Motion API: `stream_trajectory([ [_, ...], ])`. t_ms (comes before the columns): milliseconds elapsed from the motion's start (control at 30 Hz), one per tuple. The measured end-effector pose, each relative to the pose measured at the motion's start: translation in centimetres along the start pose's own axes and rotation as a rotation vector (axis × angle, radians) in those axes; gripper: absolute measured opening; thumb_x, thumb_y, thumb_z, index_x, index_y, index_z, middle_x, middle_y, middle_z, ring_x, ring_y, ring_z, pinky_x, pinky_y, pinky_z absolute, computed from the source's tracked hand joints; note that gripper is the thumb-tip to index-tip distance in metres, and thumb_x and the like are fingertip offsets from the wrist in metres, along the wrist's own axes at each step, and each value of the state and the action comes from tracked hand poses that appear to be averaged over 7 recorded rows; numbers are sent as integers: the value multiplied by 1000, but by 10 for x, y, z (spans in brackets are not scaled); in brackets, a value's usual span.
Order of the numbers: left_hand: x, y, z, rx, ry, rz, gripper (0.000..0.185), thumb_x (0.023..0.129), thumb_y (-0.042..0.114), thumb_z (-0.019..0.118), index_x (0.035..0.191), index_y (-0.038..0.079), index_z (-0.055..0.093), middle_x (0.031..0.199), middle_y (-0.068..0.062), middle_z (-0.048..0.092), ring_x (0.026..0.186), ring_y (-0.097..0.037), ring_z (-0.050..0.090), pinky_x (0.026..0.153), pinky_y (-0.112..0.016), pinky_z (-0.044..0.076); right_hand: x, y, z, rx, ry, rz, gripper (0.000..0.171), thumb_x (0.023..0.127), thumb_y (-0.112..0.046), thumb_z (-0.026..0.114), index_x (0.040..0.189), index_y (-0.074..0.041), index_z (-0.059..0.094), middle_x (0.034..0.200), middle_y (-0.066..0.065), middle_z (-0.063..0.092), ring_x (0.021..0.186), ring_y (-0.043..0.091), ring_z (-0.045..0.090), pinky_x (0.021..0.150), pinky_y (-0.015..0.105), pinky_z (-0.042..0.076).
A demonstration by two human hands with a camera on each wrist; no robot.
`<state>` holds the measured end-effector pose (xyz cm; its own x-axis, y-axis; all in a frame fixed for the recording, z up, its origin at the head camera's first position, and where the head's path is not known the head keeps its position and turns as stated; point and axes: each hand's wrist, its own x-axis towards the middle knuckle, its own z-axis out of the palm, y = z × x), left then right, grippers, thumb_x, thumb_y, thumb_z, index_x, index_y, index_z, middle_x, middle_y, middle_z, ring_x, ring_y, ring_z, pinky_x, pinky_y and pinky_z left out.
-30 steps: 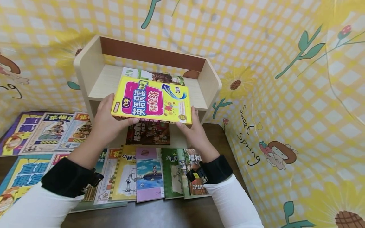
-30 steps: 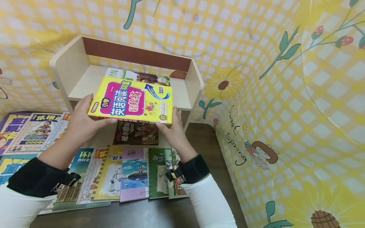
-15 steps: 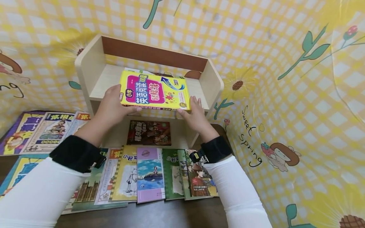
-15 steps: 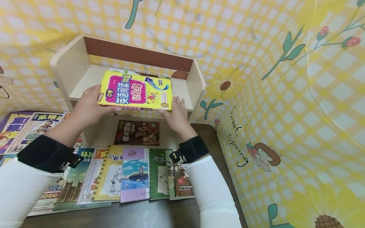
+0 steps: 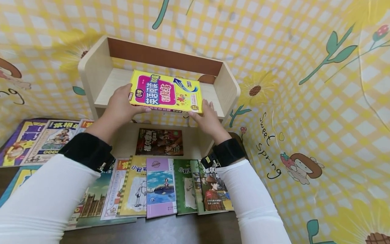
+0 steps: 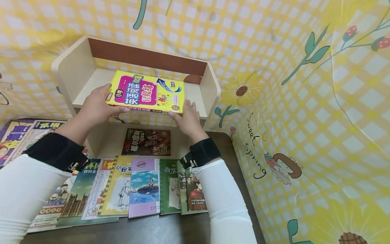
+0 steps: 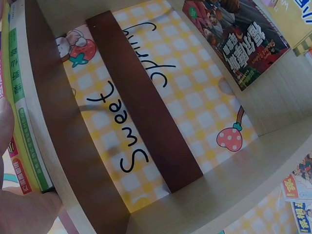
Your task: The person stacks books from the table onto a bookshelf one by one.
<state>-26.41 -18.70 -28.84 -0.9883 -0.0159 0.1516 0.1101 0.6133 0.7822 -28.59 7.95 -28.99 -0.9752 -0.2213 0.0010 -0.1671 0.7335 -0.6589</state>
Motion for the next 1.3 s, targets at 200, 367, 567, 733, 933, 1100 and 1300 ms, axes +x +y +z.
stream_trajectory([
  [200,2,-2,2,-14,13,-2,76,84,29,75,143,0,37,136,-25,41,125,-40,38,103,-56,37,3,-1,2,-8,13,-17,69,98,-37,52,153,-9,20,162,8,13,148,31,-7,119,48,-2],
  [367,5,-3,2,7,13,-35,82,86,29,74,146,-4,30,144,-27,32,128,-42,35,107,-56,34,7,-2,5,-37,31,-8,69,98,-38,52,153,-10,21,161,8,17,148,31,-4,119,50,-1],
  [567,3,-4,3,41,29,-41,79,87,29,73,144,-6,32,145,-26,33,126,-42,38,104,-55,35,11,1,10,-45,43,8,71,97,-42,50,153,-12,19,158,7,25,149,25,4,119,45,3],
  [733,1,-2,4,47,49,-45,75,87,29,73,143,-4,36,140,-25,39,121,-40,41,99,-54,38,11,3,9,-51,55,30,75,96,-44,51,155,-12,17,158,7,27,145,24,21,116,41,17],
  [933,0,-1,5,33,77,-71,78,85,31,74,145,-2,36,141,-25,39,124,-40,39,102,-54,37,13,6,11,-53,92,45,76,95,-45,52,155,-15,17,157,4,30,136,26,33,111,41,26],
  [1100,1,-2,6,28,77,-84,77,85,30,74,144,-3,37,139,-26,39,124,-41,39,102,-54,36,13,9,13,-56,126,54,76,95,-45,53,156,-17,18,154,4,36,129,28,39,104,42,33],
  [1300,3,-3,10,19,76,-89,78,85,31,74,144,-4,37,139,-27,39,121,-41,39,100,-53,37,15,13,13,-72,125,75,78,94,-47,52,156,-16,15,154,7,36,126,28,41,99,40,36],
])
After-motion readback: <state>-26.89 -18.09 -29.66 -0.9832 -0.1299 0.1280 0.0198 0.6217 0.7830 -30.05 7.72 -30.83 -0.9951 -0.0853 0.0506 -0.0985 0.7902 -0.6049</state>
